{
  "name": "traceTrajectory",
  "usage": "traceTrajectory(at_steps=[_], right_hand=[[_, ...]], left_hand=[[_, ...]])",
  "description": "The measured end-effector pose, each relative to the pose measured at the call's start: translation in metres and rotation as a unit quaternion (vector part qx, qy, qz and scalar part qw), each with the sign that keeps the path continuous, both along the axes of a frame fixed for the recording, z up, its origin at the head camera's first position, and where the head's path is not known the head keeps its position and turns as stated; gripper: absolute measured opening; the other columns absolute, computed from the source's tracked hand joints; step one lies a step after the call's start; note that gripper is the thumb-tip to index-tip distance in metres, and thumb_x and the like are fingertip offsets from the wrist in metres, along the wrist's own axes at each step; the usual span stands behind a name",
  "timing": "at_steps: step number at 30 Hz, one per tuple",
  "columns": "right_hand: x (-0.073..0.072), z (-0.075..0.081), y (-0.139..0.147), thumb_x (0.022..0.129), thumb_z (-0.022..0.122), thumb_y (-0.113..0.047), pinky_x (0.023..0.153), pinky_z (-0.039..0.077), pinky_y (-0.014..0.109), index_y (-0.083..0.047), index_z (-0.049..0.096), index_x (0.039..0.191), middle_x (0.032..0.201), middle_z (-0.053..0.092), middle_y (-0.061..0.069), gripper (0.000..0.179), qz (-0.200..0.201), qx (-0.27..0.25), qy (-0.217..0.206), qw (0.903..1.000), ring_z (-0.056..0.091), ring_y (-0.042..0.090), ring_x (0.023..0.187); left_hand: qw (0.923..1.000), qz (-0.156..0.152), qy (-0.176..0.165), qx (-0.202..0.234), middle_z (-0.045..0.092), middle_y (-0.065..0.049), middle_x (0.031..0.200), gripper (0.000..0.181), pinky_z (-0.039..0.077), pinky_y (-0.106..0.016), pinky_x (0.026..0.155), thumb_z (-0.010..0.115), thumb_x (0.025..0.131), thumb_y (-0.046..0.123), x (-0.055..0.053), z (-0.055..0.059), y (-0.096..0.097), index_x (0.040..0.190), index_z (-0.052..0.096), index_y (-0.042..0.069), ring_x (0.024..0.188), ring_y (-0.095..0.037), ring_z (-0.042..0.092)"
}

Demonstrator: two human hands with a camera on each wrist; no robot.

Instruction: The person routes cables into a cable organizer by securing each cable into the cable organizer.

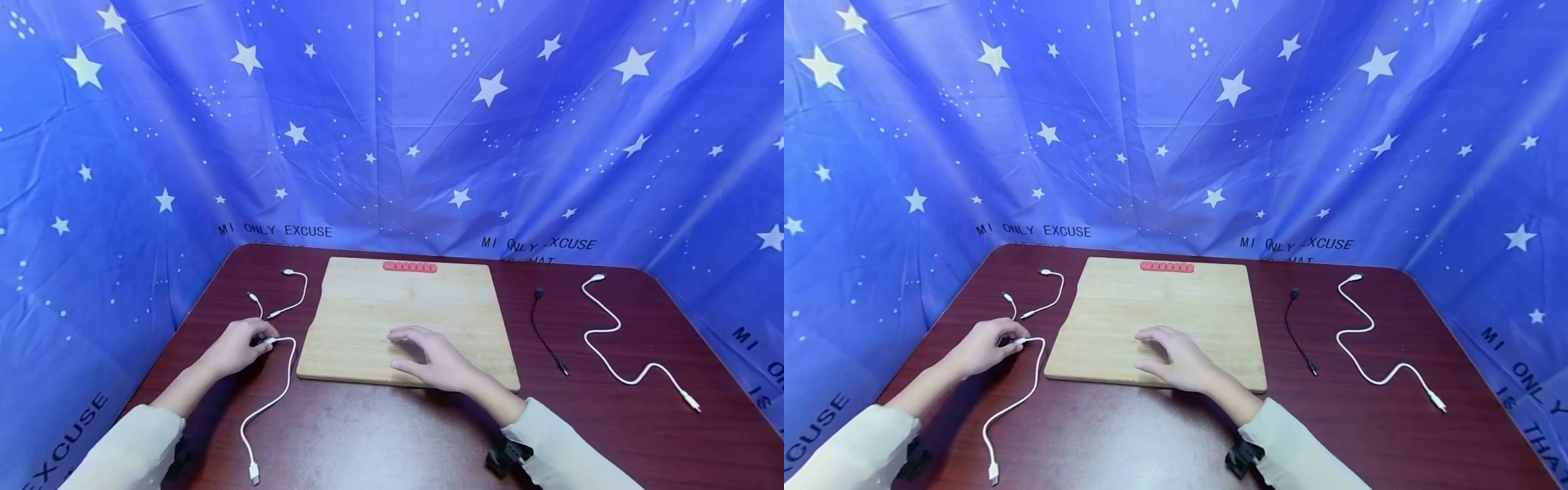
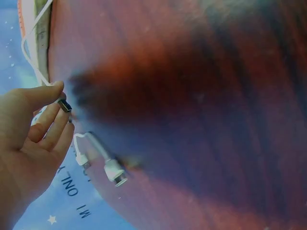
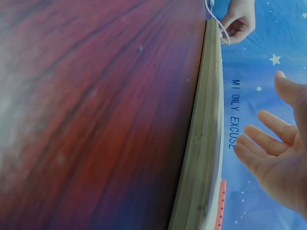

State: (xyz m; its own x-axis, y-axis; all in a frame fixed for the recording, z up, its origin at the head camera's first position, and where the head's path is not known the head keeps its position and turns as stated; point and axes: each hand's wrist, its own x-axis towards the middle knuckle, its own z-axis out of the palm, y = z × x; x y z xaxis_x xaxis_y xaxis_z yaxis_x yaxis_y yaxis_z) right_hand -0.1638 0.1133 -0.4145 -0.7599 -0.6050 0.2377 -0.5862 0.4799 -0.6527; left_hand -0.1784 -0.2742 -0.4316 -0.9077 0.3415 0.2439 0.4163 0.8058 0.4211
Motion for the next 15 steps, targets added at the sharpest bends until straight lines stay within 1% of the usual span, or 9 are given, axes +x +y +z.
traceTrajectory(at_steps=[2, 5, 8, 11, 15], right_hand=[[-0.001, -0.001, -0.002, 0.088, 0.069, -0.027, 0.108, 0.045, 0.039, -0.006, 0.06, 0.125, 0.131, 0.062, 0.008, 0.044, 0.002, -0.004, -0.001, 1.0, 0.059, 0.023, 0.123], [-0.003, -0.001, -0.004, 0.088, 0.069, -0.026, 0.108, 0.046, 0.039, -0.006, 0.06, 0.124, 0.128, 0.064, 0.008, 0.042, 0.005, -0.012, -0.004, 0.9999, 0.059, 0.022, 0.122], [-0.004, -0.001, -0.006, 0.088, 0.069, -0.026, 0.108, 0.046, 0.039, -0.006, 0.061, 0.123, 0.127, 0.065, 0.008, 0.041, 0.006, -0.021, -0.016, 0.9996, 0.06, 0.022, 0.121], [-0.004, -0.001, -0.009, 0.089, 0.068, -0.027, 0.108, 0.046, 0.039, -0.006, 0.061, 0.123, 0.127, 0.065, 0.007, 0.041, 0.004, -0.032, -0.038, 0.9987, 0.06, 0.022, 0.121], [-0.004, 0.0, -0.012, 0.09, 0.067, -0.03, 0.108, 0.045, 0.04, -0.007, 0.061, 0.124, 0.127, 0.065, 0.006, 0.042, -0.001, -0.048, -0.074, 0.9961, 0.06, 0.022, 0.121]], left_hand=[[1.0, -0.001, 0.004, 0.006, 0.064, 0.004, 0.075, 0.014, 0.049, -0.027, 0.062, 0.073, 0.075, -0.003, 0.0, 0.006, 0.0, 0.082, 0.07, 0.008, 0.07, -0.005, 0.055], [0.9998, 0.001, 0.009, 0.018, 0.068, 0.003, 0.077, 0.015, 0.05, -0.029, 0.064, 0.075, 0.075, -0.002, 0.0, 0.019, -0.001, 0.084, 0.071, 0.009, 0.071, -0.005, 0.057], [0.9995, -0.002, -0.005, 0.03, 0.071, 0.003, 0.079, 0.015, 0.051, -0.028, 0.067, 0.077, 0.075, 0.001, -0.001, 0.034, -0.001, 0.086, 0.072, 0.011, 0.074, -0.002, 0.059], [0.9987, -0.009, -0.022, 0.044, 0.072, 0.003, 0.08, 0.015, 0.052, -0.024, 0.069, 0.078, 0.076, 0.005, -0.001, 0.048, 0.002, 0.089, 0.073, 0.01, 0.075, 0.003, 0.06], [0.9948, -0.019, -0.055, 0.084, 0.073, -0.001, 0.082, 0.015, 0.052, -0.02, 0.067, 0.078, 0.077, 0.008, -0.001, 0.06, 0.008, 0.091, 0.073, 0.008, 0.073, 0.005, 0.059]])
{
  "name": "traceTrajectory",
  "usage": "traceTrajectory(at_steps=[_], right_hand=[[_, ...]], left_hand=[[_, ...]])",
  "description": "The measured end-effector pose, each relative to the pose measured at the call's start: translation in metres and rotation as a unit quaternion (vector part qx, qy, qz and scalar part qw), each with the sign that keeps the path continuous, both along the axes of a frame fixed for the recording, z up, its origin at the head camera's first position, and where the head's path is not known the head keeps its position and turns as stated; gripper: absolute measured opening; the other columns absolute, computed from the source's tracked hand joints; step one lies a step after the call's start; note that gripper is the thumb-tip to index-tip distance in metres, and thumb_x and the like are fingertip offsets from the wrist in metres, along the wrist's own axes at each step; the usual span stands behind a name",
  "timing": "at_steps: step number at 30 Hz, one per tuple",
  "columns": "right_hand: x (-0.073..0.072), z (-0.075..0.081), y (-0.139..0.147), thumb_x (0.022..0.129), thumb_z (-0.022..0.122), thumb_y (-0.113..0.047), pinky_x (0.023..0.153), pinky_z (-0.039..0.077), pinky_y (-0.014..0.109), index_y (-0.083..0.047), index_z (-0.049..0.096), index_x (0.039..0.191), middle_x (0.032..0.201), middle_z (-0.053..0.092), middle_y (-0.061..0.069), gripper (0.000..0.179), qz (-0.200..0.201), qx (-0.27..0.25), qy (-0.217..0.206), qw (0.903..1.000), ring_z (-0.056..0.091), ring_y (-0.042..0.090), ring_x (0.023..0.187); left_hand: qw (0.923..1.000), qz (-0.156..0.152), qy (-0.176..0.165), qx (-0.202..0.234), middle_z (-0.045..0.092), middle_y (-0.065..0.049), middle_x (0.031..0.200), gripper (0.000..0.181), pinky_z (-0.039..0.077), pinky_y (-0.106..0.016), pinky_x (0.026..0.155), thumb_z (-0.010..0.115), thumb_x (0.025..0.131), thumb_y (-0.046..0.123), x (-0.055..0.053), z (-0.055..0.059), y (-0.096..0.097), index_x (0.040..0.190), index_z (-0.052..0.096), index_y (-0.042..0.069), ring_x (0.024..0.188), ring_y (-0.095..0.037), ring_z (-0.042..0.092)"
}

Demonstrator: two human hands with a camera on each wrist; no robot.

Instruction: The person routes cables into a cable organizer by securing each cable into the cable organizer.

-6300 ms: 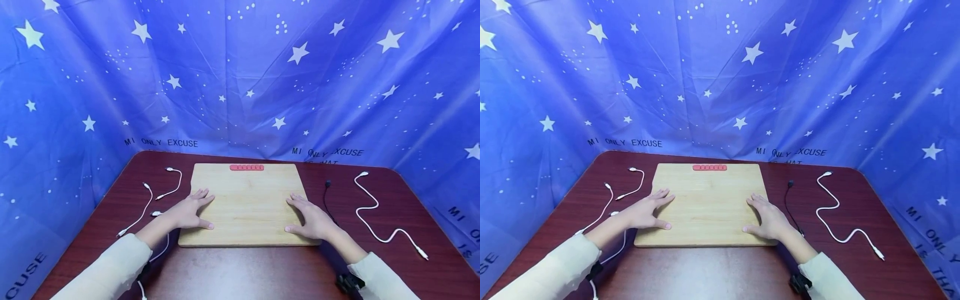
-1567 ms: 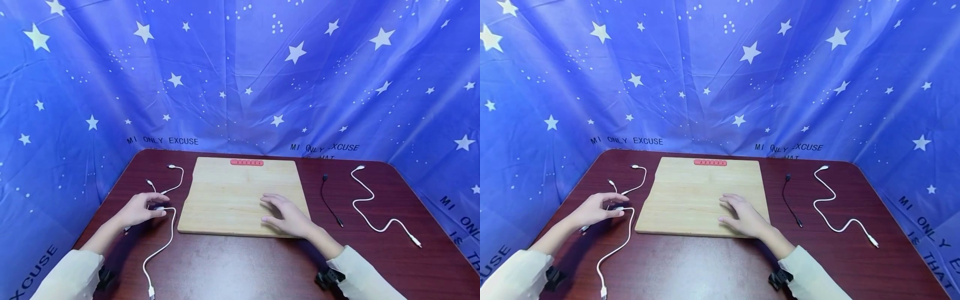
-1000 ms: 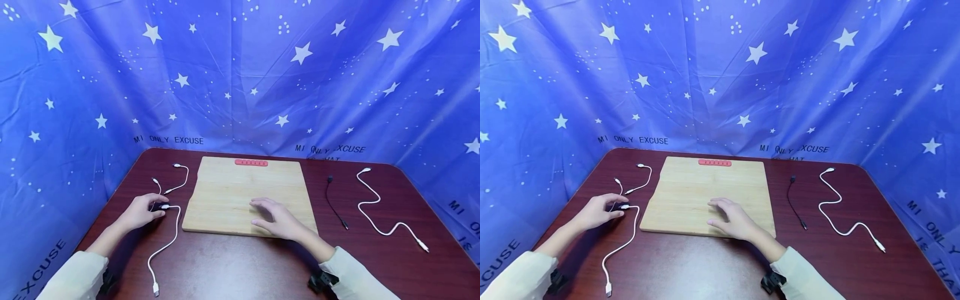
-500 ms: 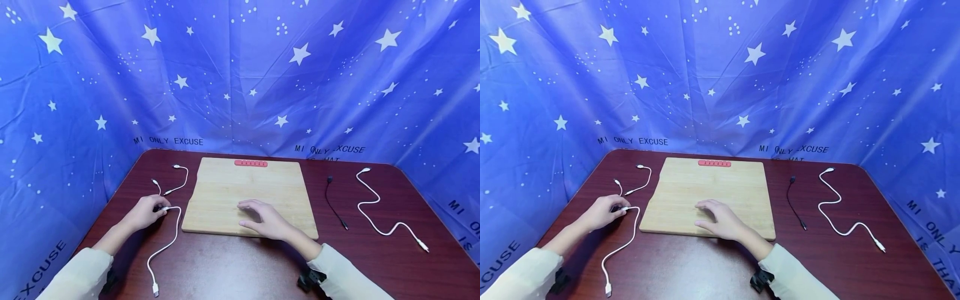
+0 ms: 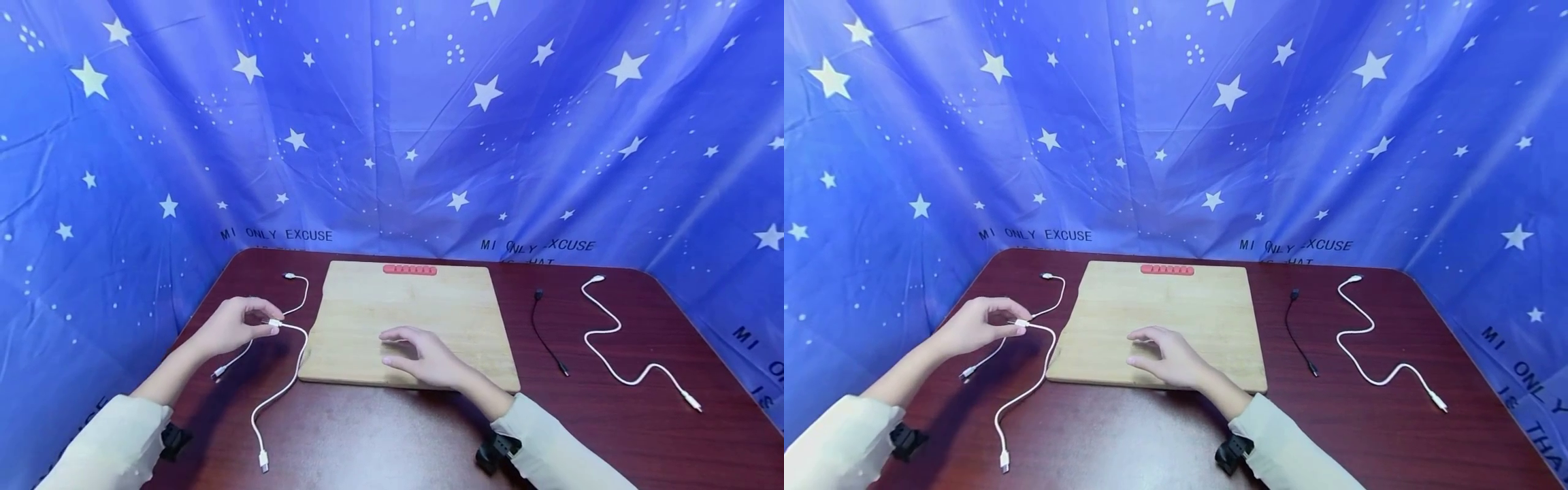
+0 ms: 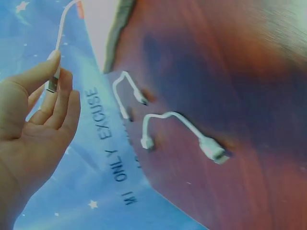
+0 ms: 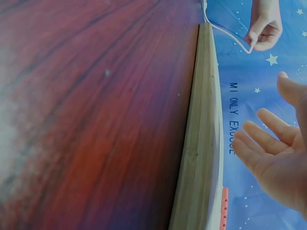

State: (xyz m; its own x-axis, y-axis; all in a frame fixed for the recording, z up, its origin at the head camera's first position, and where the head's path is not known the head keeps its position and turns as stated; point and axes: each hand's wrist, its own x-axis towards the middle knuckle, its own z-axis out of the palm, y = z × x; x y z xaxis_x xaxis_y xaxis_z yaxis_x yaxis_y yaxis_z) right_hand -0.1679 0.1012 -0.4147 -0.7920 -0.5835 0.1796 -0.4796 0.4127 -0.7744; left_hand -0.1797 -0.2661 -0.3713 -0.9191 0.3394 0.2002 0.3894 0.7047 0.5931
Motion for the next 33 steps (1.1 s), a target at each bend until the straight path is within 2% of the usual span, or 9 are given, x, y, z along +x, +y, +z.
traceTrajectory(at_steps=[5, 8, 14, 15, 20, 24, 28, 31, 33], right_hand=[[-0.003, 0.0, -0.003, 0.091, 0.067, -0.028, 0.108, 0.046, 0.039, -0.007, 0.06, 0.126, 0.129, 0.064, 0.01, 0.042, 0.0, -0.033, -0.056, 0.9979, 0.059, 0.025, 0.123], [-0.006, 0.0, -0.005, 0.091, 0.066, -0.027, 0.104, 0.05, 0.036, -0.006, 0.059, 0.127, 0.131, 0.062, 0.014, 0.042, -0.002, -0.059, -0.093, 0.9939, 0.06, 0.029, 0.121], [-0.014, 0.004, -0.01, 0.093, 0.064, -0.026, 0.1, 0.052, 0.03, -0.004, 0.058, 0.127, 0.131, 0.061, 0.017, 0.041, -0.013, -0.086, -0.132, 0.9875, 0.062, 0.03, 0.117], [-0.012, 0.009, -0.012, 0.093, 0.063, -0.024, 0.101, 0.052, 0.031, -0.003, 0.058, 0.127, 0.13, 0.061, 0.017, 0.04, -0.017, -0.087, -0.136, 0.9867, 0.062, 0.03, 0.118], [-0.016, 0.007, -0.016, 0.094, 0.061, -0.021, 0.1, 0.052, 0.028, -0.002, 0.058, 0.127, 0.13, 0.062, 0.018, 0.039, -0.019, -0.112, -0.166, 0.9796, 0.062, 0.031, 0.117], [-0.019, 0.0, -0.019, 0.093, 0.062, -0.023, 0.098, 0.053, 0.026, -0.003, 0.058, 0.127, 0.129, 0.063, 0.017, 0.039, -0.021, -0.127, -0.191, 0.9732, 0.063, 0.03, 0.116], [-0.017, -0.004, -0.022, 0.093, 0.062, -0.021, 0.097, 0.054, 0.028, -0.002, 0.058, 0.127, 0.128, 0.063, 0.019, 0.04, -0.019, -0.148, -0.221, 0.9637, 0.063, 0.03, 0.115], [-0.016, -0.006, -0.024, 0.093, 0.062, -0.02, 0.097, 0.054, 0.029, 0.001, 0.057, 0.127, 0.128, 0.062, 0.021, 0.04, -0.011, -0.171, -0.251, 0.9527, 0.063, 0.033, 0.116], [-0.016, -0.008, -0.026, 0.093, 0.062, -0.018, 0.098, 0.054, 0.031, 0.003, 0.056, 0.126, 0.127, 0.062, 0.023, 0.04, -0.005, -0.185, -0.267, 0.9458, 0.062, 0.035, 0.116]], left_hand=[[0.9964, -0.022, -0.046, 0.067, 0.074, -0.007, 0.087, 0.016, 0.054, -0.018, 0.068, 0.077, 0.079, 0.009, -0.001, 0.009, 0.01, 0.094, 0.072, 0.007, 0.075, 0.003, 0.062], [0.9913, -0.03, -0.073, 0.106, 0.073, -0.003, 0.087, 0.019, 0.054, -0.018, 0.07, 0.076, 0.079, 0.01, -0.001, 0.012, 0.017, 0.097, 0.071, 0.004, 0.077, 0.002, 0.063], [0.9739, -0.031, -0.134, 0.18, 0.07, 0.017, 0.085, 0.034, 0.056, -0.017, 0.073, 0.074, 0.081, 0.009, -0.003, 0.019, 0.035, 0.11, 0.065, -0.007, 0.08, 0.001, 0.064], [0.9707, -0.031, -0.144, 0.19, 0.069, 0.018, 0.085, 0.036, 0.056, -0.017, 0.074, 0.074, 0.081, 0.009, -0.002, 0.021, 0.038, 0.111, 0.063, -0.008, 0.081, 0.001, 0.064], [0.9545, -0.027, -0.184, 0.233, 0.068, 0.017, 0.09, 0.04, 0.055, -0.017, 0.079, 0.072, 0.083, 0.01, -0.006, 0.018, 0.055, 0.117, 0.06, -0.007, 0.083, 0.001, 0.064], [0.9336, -0.035, -0.212, 0.286, 0.069, 0.016, 0.095, 0.031, 0.053, -0.016, 0.08, 0.069, 0.085, 0.006, -0.011, 0.009, 0.068, 0.115, 0.064, 0.003, 0.086, 0.003, 0.063], [0.896, -0.041, -0.256, 0.361, 0.068, 0.012, 0.098, 0.027, 0.053, -0.015, 0.083, 0.066, 0.087, 0.002, -0.012, 0.002, 0.081, 0.111, 0.066, 0.015, 0.089, 0.002, 0.062], [0.8638, -0.044, -0.287, 0.412, 0.068, 0.009, 0.102, 0.032, 0.055, -0.016, 0.087, 0.061, 0.088, -0.002, -0.012, -0.001, 0.09, 0.119, 0.06, 0.008, 0.092, 0.0, 0.063], [0.8458, -0.043, -0.304, 0.437, 0.068, 0.007, 0.102, 0.036, 0.055, -0.017, 0.088, 0.057, 0.089, -0.005, -0.013, -0.003, 0.096, 0.125, 0.054, 0.001, 0.092, -0.001, 0.064]])
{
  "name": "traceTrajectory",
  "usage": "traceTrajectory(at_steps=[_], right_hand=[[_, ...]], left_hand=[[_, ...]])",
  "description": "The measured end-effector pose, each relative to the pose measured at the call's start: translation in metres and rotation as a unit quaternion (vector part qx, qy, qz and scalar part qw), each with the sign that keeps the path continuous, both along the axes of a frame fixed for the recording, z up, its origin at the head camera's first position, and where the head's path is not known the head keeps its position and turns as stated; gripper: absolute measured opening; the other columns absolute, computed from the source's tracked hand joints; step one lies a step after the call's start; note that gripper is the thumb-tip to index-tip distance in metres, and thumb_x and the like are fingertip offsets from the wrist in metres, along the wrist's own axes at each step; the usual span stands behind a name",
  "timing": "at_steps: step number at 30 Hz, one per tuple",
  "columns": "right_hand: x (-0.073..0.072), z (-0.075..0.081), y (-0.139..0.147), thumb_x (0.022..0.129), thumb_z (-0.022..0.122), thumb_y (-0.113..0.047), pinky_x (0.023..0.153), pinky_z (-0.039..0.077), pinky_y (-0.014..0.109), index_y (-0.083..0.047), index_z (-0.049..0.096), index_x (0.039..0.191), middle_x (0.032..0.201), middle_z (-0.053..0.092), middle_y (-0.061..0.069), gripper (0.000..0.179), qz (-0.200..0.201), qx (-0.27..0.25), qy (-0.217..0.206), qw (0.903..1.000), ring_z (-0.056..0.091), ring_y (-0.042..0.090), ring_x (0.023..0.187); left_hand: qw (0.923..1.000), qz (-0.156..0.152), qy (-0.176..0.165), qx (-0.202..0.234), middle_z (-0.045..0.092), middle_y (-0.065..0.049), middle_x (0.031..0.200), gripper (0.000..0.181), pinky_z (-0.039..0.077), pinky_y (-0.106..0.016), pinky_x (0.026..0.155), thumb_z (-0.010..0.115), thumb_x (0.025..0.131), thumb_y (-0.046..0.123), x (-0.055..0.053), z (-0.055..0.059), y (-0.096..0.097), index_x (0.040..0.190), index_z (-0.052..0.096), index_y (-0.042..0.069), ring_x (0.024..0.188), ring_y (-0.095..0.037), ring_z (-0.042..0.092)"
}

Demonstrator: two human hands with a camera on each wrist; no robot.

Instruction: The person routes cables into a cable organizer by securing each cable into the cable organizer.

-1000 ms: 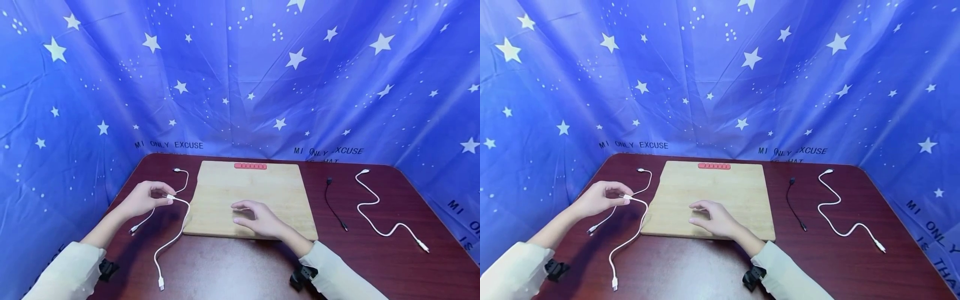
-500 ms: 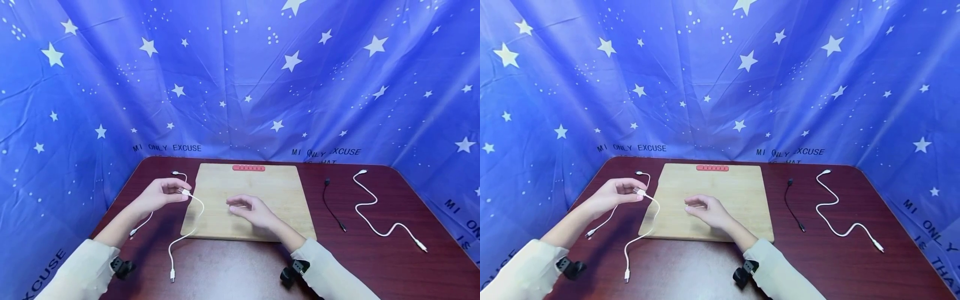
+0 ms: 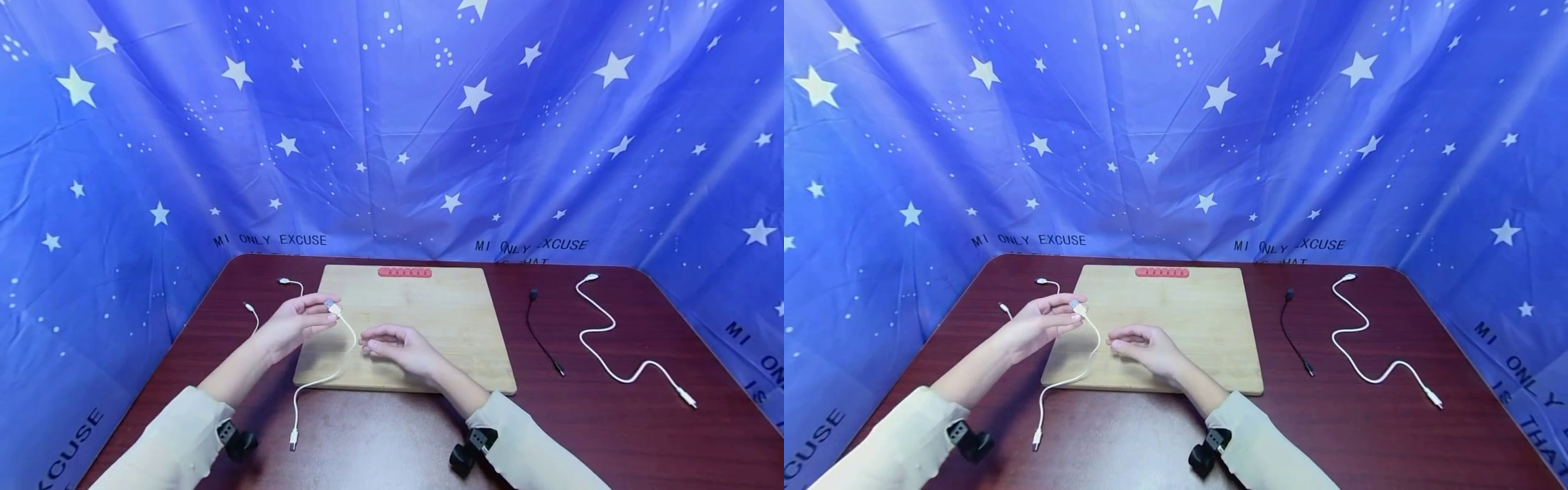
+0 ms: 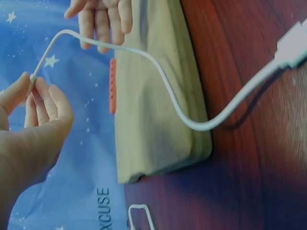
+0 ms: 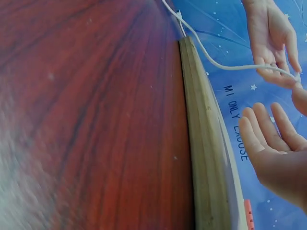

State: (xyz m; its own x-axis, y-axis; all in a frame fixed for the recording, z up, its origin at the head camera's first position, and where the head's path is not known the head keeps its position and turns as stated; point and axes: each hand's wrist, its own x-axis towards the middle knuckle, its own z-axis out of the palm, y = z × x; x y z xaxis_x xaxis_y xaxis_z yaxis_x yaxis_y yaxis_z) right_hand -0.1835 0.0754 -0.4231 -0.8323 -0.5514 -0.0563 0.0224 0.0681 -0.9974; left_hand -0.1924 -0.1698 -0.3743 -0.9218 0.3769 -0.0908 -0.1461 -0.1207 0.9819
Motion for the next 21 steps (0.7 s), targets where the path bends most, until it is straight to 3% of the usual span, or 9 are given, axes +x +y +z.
traceTrajectory(at_steps=[3, 9, 13, 17, 21], right_hand=[[0.002, -0.002, -0.002, 0.093, 0.061, -0.015, 0.098, 0.054, 0.033, 0.005, 0.056, 0.126, 0.125, 0.062, 0.025, 0.039, 0.007, -0.013, -0.013, 0.9998, 0.063, 0.035, 0.115], [0.006, -0.005, -0.008, 0.093, 0.062, -0.012, 0.097, 0.054, 0.035, 0.008, 0.057, 0.123, 0.122, 0.063, 0.027, 0.037, 0.019, -0.029, -0.016, 0.9993, 0.063, 0.036, 0.114], [0.009, -0.005, -0.011, 0.091, 0.064, -0.011, 0.095, 0.056, 0.037, 0.011, 0.059, 0.119, 0.119, 0.064, 0.028, 0.036, 0.025, -0.043, -0.011, 0.9987, 0.069, 0.023, 0.104], [0.011, -0.004, -0.013, 0.089, 0.066, -0.008, 0.089, 0.059, 0.035, 0.016, 0.059, 0.112, 0.11, 0.067, 0.029, 0.034, 0.013, -0.054, -0.01, 0.9984, 0.071, 0.008, 0.088], [0.013, -0.004, -0.015, 0.089, 0.065, -0.006, 0.085, 0.06, 0.034, 0.019, 0.058, 0.11, 0.1, 0.072, 0.025, 0.033, 0.001, -0.058, -0.017, 0.9982, 0.07, 0.005, 0.081]], left_hand=[[0.9991, 0.0, -0.027, 0.031, 0.067, 0.006, 0.102, 0.035, 0.055, -0.017, 0.089, 0.052, 0.09, -0.007, -0.001, -0.002, 0.007, 0.125, 0.051, -0.001, 0.093, -0.001, 0.065], [0.9962, -0.001, -0.058, 0.065, 0.067, 0.009, 0.101, 0.021, 0.053, -0.016, 0.091, 0.049, 0.095, -0.003, 0.0, -0.005, 0.019, 0.108, 0.057, 0.011, 0.1, -0.001, 0.062], [0.9936, 0.01, -0.076, 0.083, 0.068, 0.008, 0.101, 0.02, 0.053, -0.017, 0.091, 0.049, 0.095, -0.003, 0.0, -0.003, 0.025, 0.109, 0.055, 0.01, 0.101, -0.003, 0.063], [0.9898, 0.021, -0.095, 0.104, 0.07, 0.008, 0.099, 0.022, 0.054, -0.018, 0.091, 0.048, 0.095, -0.004, 0.001, 0.0, 0.031, 0.116, 0.05, 0.005, 0.097, -0.005, 0.065], [0.9886, 0.023, -0.103, 0.107, 0.07, 0.011, 0.098, 0.041, 0.054, -0.017, 0.09, 0.046, 0.096, -0.002, 0.002, 0.001, 0.034, 0.136, 0.037, -0.005, 0.095, -0.003, 0.066]])
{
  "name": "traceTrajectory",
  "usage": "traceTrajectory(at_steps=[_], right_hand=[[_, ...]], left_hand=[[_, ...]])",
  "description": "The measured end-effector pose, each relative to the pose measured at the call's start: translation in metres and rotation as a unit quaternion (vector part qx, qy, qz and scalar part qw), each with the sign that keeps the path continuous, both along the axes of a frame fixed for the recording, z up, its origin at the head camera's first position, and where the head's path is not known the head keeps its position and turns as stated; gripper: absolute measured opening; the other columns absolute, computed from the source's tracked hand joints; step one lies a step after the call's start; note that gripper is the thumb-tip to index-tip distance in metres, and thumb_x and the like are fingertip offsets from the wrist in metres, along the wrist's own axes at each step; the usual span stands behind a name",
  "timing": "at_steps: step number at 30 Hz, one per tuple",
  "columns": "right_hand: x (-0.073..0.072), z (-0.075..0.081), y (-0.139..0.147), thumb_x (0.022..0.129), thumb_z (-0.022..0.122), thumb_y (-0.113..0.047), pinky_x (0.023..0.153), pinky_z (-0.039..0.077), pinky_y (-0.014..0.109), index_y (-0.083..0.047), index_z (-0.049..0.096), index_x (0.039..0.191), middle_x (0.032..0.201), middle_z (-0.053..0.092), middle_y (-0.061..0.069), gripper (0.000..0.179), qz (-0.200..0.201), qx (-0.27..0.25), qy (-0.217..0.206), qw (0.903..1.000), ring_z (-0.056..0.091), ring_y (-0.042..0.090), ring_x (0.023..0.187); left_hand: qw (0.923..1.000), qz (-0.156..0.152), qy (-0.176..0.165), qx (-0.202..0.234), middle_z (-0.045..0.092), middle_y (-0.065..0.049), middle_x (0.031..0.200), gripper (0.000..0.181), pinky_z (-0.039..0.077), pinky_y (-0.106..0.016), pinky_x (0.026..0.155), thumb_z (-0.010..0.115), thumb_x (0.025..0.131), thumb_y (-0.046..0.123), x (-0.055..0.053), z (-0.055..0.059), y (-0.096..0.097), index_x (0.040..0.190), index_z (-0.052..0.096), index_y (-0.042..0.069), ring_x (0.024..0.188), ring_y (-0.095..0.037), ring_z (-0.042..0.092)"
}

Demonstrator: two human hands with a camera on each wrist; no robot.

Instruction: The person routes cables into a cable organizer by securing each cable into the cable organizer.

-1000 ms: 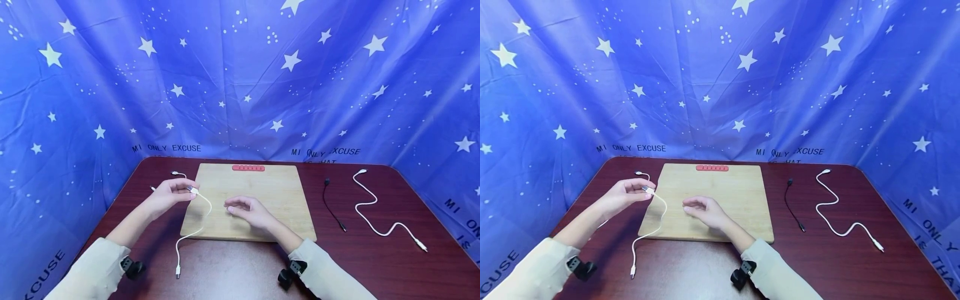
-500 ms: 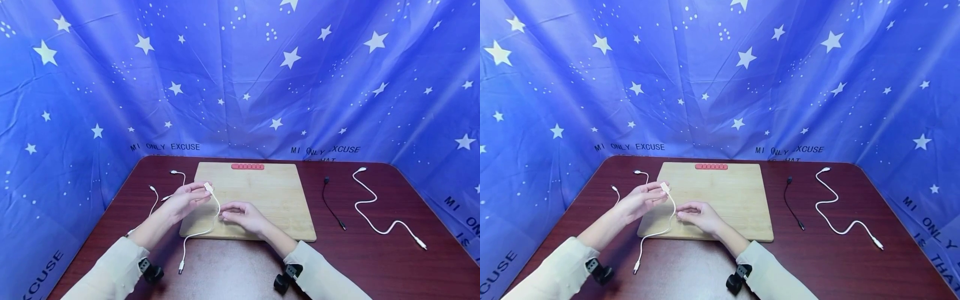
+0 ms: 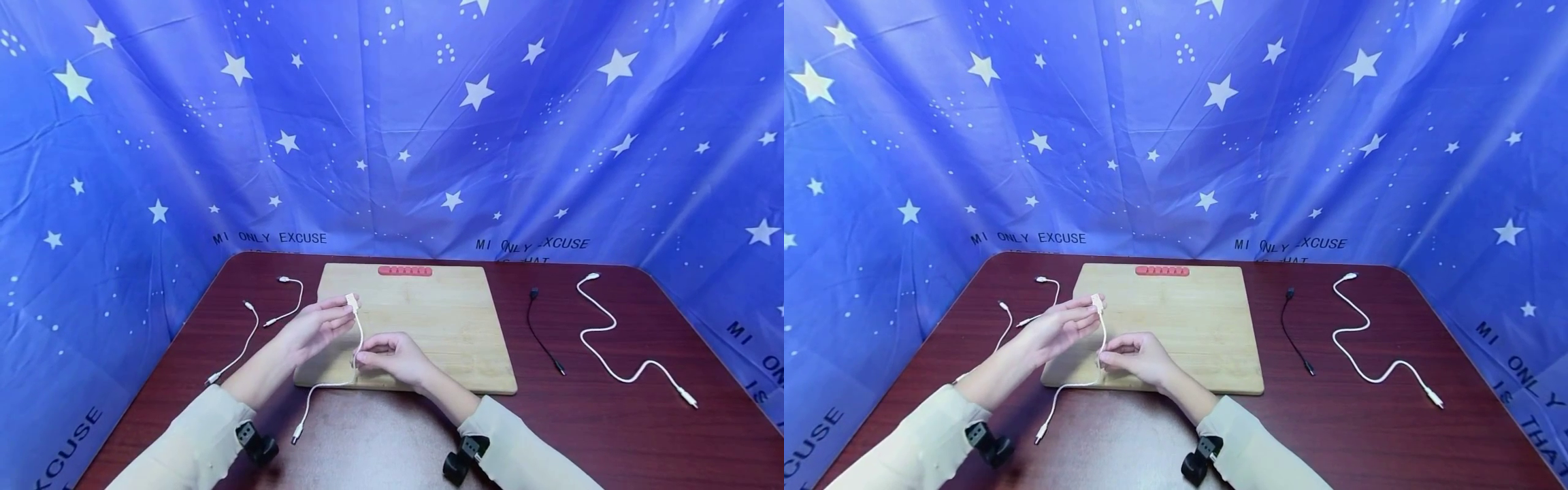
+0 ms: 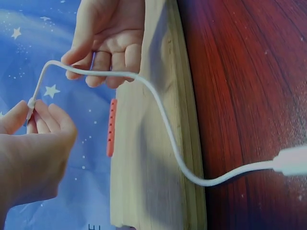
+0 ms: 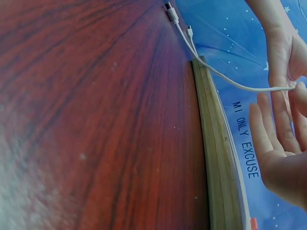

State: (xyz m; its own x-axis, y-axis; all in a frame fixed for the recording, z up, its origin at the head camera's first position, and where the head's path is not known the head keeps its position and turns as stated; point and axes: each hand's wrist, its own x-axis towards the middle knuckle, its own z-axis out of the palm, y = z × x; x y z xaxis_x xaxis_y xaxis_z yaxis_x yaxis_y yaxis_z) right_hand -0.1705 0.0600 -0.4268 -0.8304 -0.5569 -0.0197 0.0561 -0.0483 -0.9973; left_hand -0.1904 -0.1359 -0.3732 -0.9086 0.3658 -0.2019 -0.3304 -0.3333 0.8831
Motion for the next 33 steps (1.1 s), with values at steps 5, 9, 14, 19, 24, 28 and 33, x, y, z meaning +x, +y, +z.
traceTrajectory(at_steps=[5, 9, 14, 19, 24, 28, 33], right_hand=[[0.003, 0.001, -0.002, 0.091, 0.063, -0.007, 0.081, 0.061, 0.037, 0.021, 0.054, 0.111, 0.089, 0.074, 0.012, 0.035, 0.0, -0.011, -0.036, 0.9993, 0.07, 0.008, 0.075], [0.004, 0.002, -0.003, 0.092, 0.061, -0.008, 0.078, 0.062, 0.035, 0.02, 0.054, 0.112, 0.082, 0.073, 0.002, 0.035, -0.004, -0.013, -0.06, 0.9981, 0.069, 0.009, 0.072], [0.002, 0.001, -0.001, 0.092, 0.06, -0.009, 0.078, 0.061, 0.03, 0.019, 0.053, 0.113, 0.08, 0.071, -0.003, 0.036, -0.009, -0.015, -0.069, 0.9975, 0.068, 0.008, 0.073], [0.001, -0.003, 0.001, 0.092, 0.06, -0.004, 0.079, 0.061, 0.027, 0.023, 0.051, 0.117, 0.088, 0.073, 0.005, 0.038, -0.001, -0.026, -0.076, 0.9968, 0.068, 0.006, 0.077], [0.001, -0.002, 0.004, 0.092, 0.059, -0.004, 0.075, 0.06, 0.022, 0.024, 0.047, 0.12, 0.081, 0.072, -0.003, 0.042, 0.018, -0.037, -0.084, 0.9956, 0.067, 0.006, 0.075], [0.001, 0.001, 0.008, 0.091, 0.059, -0.002, 0.072, 0.059, 0.02, 0.025, 0.044, 0.121, 0.08, 0.071, -0.005, 0.043, 0.029, -0.053, -0.096, 0.9936, 0.067, 0.007, 0.076], [0.0, 0.0, 0.013, 0.088, 0.061, 0.002, 0.074, 0.06, 0.023, 0.023, 0.046, 0.121, 0.085, 0.071, -0.004, 0.042, 0.032, -0.066, -0.101, 0.9922, 0.068, 0.008, 0.078]], left_hand=[[0.9999, 0.013, -0.01, 0.0, 0.071, 0.01, 0.096, 0.057, 0.054, -0.018, 0.089, 0.051, 0.097, 0.002, 0.0, 0.001, 0.003, 0.145, 0.023, -0.012, 0.094, -0.003, 0.066], [0.9996, 0.023, -0.008, -0.01, 0.071, 0.009, 0.095, 0.057, 0.055, -0.019, 0.091, 0.051, 0.096, 0.001, -0.001, 0.001, 0.005, 0.145, 0.024, -0.012, 0.097, -0.005, 0.065], [0.9988, 0.041, -0.003, -0.026, 0.068, 0.01, 0.092, 0.055, 0.055, -0.019, 0.092, 0.049, 0.096, -0.003, -0.004, 0.003, 0.008, 0.145, 0.025, -0.013, 0.094, -0.003, 0.065], [0.998, 0.057, -0.001, -0.026, 0.071, 0.011, 0.088, 0.054, 0.054, -0.015, 0.085, 0.051, 0.096, -0.001, -0.009, 0.007, 0.01, 0.144, 0.028, -0.012, 0.089, 0.0, 0.065], [0.9981, 0.056, -0.005, -0.023, 0.072, 0.011, 0.088, 0.054, 0.053, -0.015, 0.089, 0.052, 0.096, -0.001, -0.016, 0.012, 0.012, 0.144, 0.03, -0.009, 0.09, 0.0, 0.066], [0.9976, 0.065, -0.006, -0.023, 0.072, 0.011, 0.086, 0.052, 0.053, -0.018, 0.093, 0.051, 0.096, -0.002, -0.023, 0.013, 0.015, 0.144, 0.033, -0.008, 0.087, -0.001, 0.066], [0.9965, 0.08, -0.004, -0.025, 0.072, 0.011, 0.084, 0.051, 0.054, -0.016, 0.087, 0.05, 0.096, -0.003, -0.03, 0.012, 0.017, 0.143, 0.033, -0.008, 0.084, 0.0, 0.066]])
